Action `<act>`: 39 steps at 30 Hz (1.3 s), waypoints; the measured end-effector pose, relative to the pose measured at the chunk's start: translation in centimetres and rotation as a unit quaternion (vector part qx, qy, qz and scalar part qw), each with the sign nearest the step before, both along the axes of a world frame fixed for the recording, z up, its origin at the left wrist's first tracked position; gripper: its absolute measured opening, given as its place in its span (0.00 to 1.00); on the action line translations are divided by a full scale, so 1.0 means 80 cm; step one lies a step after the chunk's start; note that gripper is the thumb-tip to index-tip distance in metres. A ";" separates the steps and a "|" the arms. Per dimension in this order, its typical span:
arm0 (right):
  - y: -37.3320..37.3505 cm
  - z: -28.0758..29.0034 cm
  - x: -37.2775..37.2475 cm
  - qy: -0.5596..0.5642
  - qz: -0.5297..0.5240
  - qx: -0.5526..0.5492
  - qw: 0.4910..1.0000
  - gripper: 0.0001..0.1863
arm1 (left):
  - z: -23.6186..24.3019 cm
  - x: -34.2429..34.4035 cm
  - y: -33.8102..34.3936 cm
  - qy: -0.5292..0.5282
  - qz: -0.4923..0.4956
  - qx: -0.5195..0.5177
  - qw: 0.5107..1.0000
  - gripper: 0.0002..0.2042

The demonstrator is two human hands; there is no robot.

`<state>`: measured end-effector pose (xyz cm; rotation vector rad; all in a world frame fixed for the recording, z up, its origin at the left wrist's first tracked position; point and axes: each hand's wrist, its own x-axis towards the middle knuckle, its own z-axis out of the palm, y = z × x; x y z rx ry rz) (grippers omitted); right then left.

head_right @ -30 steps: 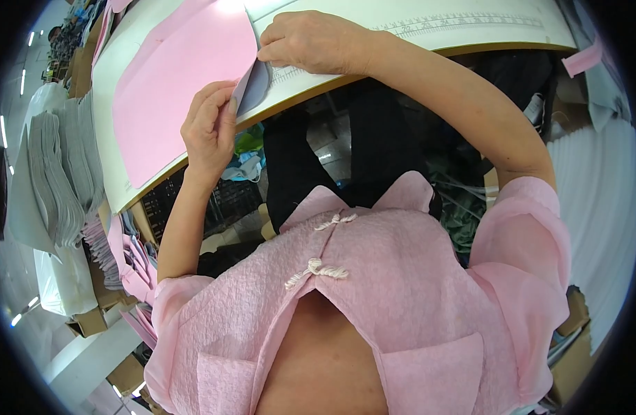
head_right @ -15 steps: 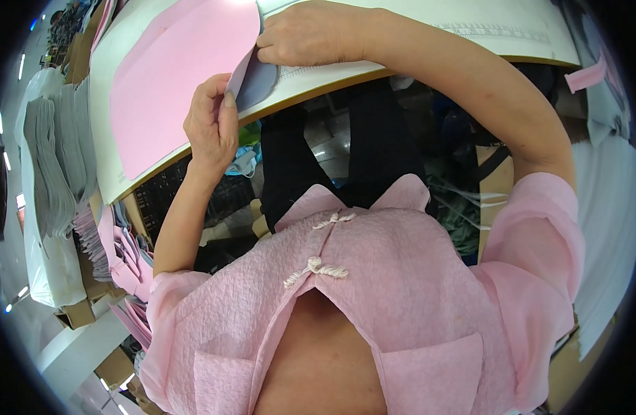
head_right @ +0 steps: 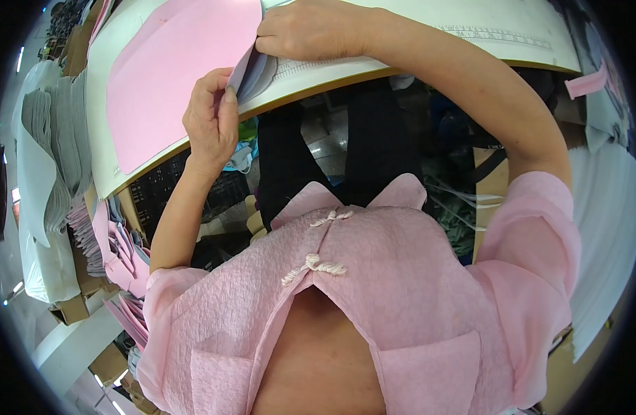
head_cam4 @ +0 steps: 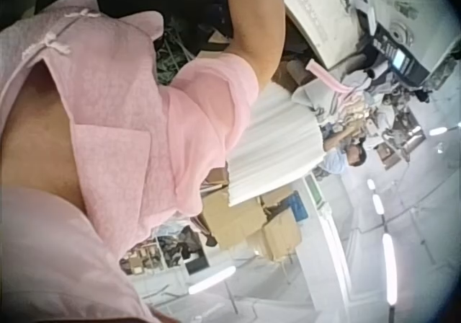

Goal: Sewing and assembling pink fabric bags using an industrial sewing machine.

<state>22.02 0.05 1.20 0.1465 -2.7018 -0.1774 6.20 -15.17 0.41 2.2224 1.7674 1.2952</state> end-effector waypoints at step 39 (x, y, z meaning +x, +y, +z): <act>-0.028 -0.014 0.000 0.104 -0.087 -0.095 0.986 0.11 | 0.026 -0.064 0.188 0.222 0.234 -0.297 0.898 0.27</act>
